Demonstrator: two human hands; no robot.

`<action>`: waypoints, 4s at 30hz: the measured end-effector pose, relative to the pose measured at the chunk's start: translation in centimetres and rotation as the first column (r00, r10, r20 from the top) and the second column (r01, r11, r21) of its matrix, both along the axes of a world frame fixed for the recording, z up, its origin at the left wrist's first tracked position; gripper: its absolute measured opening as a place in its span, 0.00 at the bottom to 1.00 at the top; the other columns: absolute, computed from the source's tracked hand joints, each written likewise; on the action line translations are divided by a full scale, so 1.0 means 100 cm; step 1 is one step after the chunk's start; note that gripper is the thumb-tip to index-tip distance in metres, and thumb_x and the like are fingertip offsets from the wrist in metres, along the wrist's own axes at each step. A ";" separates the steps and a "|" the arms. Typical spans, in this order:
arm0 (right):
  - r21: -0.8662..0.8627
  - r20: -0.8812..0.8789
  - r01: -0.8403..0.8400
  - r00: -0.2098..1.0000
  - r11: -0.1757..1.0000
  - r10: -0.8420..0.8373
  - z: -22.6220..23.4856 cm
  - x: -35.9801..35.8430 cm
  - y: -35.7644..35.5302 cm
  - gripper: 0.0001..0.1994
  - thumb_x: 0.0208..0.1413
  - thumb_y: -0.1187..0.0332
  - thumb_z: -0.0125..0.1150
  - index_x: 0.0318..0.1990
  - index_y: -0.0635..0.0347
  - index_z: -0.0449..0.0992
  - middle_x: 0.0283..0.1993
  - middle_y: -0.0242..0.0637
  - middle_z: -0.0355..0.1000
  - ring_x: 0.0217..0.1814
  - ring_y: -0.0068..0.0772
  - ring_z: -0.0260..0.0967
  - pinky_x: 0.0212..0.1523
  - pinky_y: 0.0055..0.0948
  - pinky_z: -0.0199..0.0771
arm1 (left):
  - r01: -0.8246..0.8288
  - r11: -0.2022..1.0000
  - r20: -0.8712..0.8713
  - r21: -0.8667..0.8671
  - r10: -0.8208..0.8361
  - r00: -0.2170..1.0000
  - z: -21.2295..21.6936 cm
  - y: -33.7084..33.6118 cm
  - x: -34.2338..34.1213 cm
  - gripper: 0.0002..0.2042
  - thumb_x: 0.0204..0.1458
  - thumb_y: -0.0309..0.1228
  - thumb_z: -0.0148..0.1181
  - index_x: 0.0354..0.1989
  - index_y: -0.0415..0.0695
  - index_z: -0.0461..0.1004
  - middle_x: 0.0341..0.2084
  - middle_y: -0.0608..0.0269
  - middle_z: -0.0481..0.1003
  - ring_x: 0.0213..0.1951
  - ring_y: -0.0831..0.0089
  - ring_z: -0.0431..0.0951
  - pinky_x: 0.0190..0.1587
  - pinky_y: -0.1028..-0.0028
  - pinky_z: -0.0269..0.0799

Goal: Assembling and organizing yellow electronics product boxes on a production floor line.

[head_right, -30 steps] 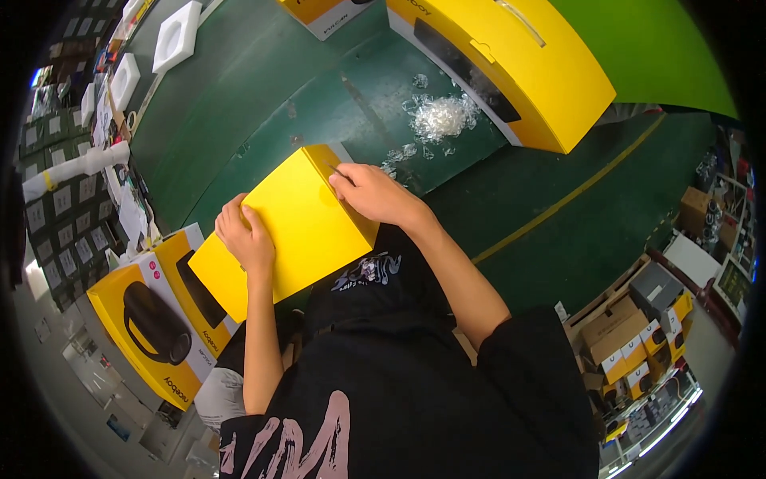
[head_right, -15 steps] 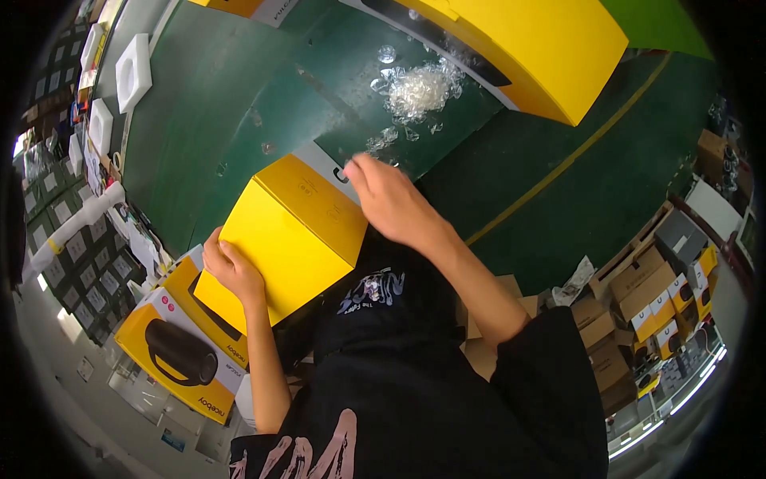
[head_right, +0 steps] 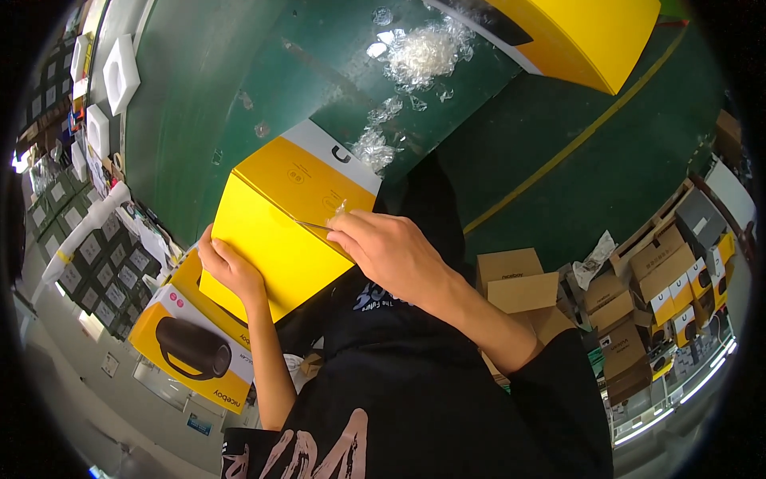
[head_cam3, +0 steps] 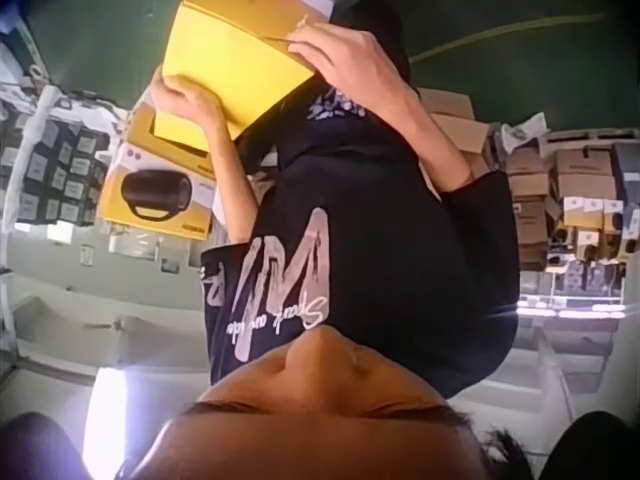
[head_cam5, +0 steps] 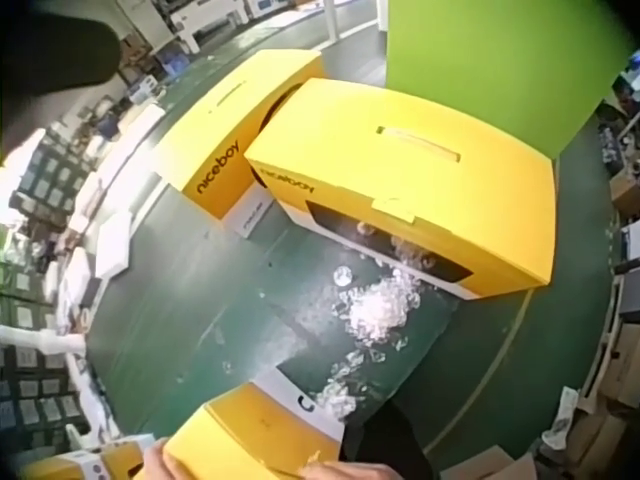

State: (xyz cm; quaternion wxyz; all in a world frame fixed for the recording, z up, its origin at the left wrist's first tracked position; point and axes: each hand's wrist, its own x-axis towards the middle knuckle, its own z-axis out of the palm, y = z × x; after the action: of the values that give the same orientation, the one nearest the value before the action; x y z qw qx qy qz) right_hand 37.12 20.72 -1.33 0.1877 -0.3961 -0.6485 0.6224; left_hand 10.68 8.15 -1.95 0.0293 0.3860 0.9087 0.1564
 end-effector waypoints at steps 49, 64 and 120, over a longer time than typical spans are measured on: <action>0.102 0.292 -0.281 0.926 0.954 0.241 0.026 -0.070 0.034 0.13 0.66 0.66 0.60 0.34 0.67 0.68 0.24 0.47 0.64 0.24 0.40 0.63 0.29 0.38 0.62 | 0.177 0.984 0.033 0.005 -0.178 0.984 0.034 0.030 0.078 0.49 0.49 0.66 0.64 0.77 0.53 0.60 0.78 0.34 0.43 0.78 0.29 0.36 0.71 0.27 0.30; -0.557 0.347 0.070 0.925 0.827 0.155 0.037 -0.084 0.046 0.16 0.67 0.63 0.64 0.26 0.49 0.68 0.20 0.16 0.56 0.15 0.10 0.43 0.16 0.20 0.37 | 0.127 0.980 0.121 0.153 -0.146 0.982 0.019 0.022 0.075 0.50 0.43 0.68 0.69 0.75 0.55 0.62 0.78 0.38 0.44 0.79 0.33 0.35 0.73 0.28 0.28; 0.546 0.710 -0.394 0.686 0.739 -0.159 -0.155 0.012 0.184 0.16 0.68 0.56 0.60 0.52 0.55 0.84 0.47 0.50 0.81 0.49 0.59 0.78 0.47 0.48 0.76 | 0.216 0.976 0.106 0.036 -0.218 0.970 0.063 -0.079 -0.012 0.12 0.55 0.38 0.66 0.30 0.41 0.79 0.32 0.55 0.76 0.42 0.57 0.77 0.45 0.60 0.72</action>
State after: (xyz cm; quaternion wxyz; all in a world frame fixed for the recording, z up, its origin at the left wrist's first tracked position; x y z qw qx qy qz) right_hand 38.32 39.13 -16.78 0.0030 -0.4669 -0.8704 0.1559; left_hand 9.49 0.25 4.32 0.0914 0.4741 0.8561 0.1843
